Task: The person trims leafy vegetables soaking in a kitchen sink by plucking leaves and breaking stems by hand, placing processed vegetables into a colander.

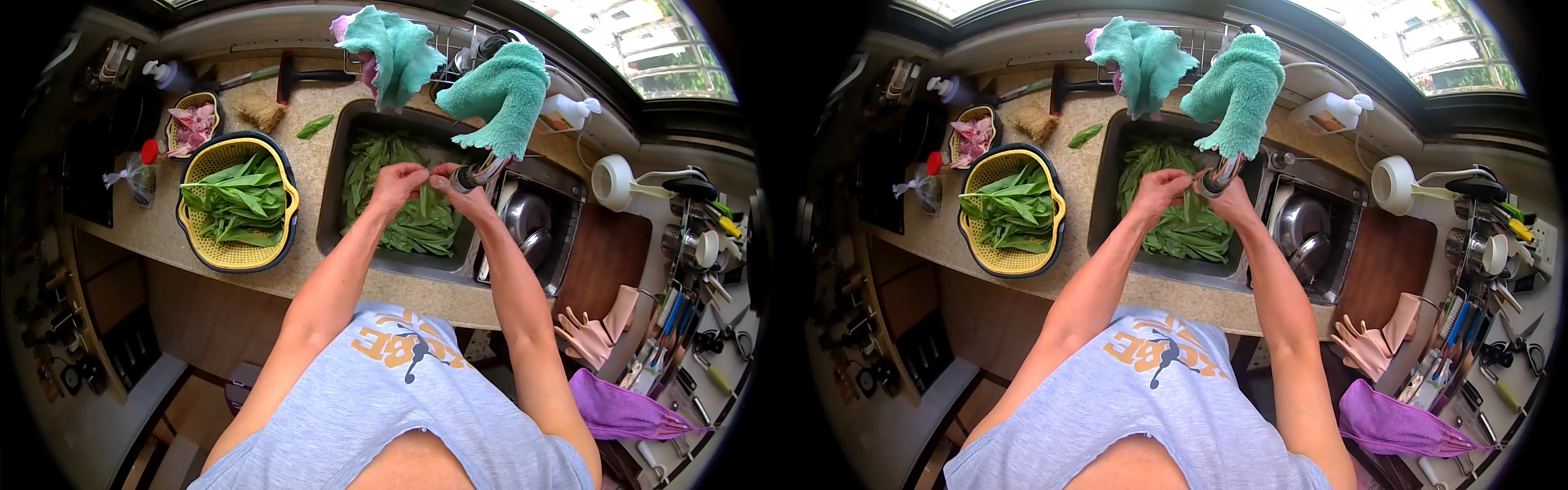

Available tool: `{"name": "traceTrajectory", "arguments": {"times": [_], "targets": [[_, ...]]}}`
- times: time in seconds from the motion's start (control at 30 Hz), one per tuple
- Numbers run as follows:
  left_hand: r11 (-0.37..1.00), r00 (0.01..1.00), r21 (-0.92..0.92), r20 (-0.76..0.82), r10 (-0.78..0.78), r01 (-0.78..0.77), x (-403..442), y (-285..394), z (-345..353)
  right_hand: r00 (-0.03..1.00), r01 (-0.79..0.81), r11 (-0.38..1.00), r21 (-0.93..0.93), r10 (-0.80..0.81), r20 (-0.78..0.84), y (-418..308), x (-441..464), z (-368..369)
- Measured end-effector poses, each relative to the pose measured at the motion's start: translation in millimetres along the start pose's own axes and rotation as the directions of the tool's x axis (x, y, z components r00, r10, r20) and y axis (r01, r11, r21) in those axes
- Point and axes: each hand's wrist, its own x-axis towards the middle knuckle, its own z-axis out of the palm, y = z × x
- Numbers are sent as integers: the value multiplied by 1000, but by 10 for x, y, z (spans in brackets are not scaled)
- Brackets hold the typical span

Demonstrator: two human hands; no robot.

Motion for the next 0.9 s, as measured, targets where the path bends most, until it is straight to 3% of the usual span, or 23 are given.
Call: {"name": "traceTrajectory", "arguments": {"times": [0.13, 0.37, 0.43, 0.47, 0.53, 0.6, 0.7, 0.77, 0.83, 0.9], "targets": [[1000, 999, -13, 49, -24, 25, -10, 12, 53, 998, -56, 986, -155, 59, 11, 117, 82, -118], [999, 994, 26, 101, -29, 26, 85, -120, 74, 993, 110, 918, -381, -113, 15, 43, 16, -187], [976, 996, 200, 53, 75, -84, 95, -157, 157, 988, 142, 899, -414, -153, 6, 13, 7, -175], [976, 996, 199, 52, 77, -86, 100, -175, 215, 986, 148, 882, -446, -167, -3, -2, 11, -169], [747, 904, 564, -3, 428, -351, 79, -197, 321, 984, 153, 865, -478, -180, -11, 12, 24, -167], [738, 895, 564, 6, 446, -372, 20, -194, 346, 979, 171, 835, -523, -206, -9, 7, 51, -174], [714, 878, 566, 38, 477, -412, -31, -184, 365, 986, 144, 850, -506, -168, -1, -25, 33, -203], [803, 932, 500, 26, 362, -325, -36, -216, 321, 984, 138, 866, -481, -175, -31, 15, 32, -182], [814, 923, 468, 6, 385, -343, -111, -180, 260, 981, 142, 882, -450, -185, -52, 54, 66, -136], [824, 913, 432, -6, 408, -366, -169, -146, 208, 991, 102, 958, -269, -120, -52, 99, 108, -137]]}}
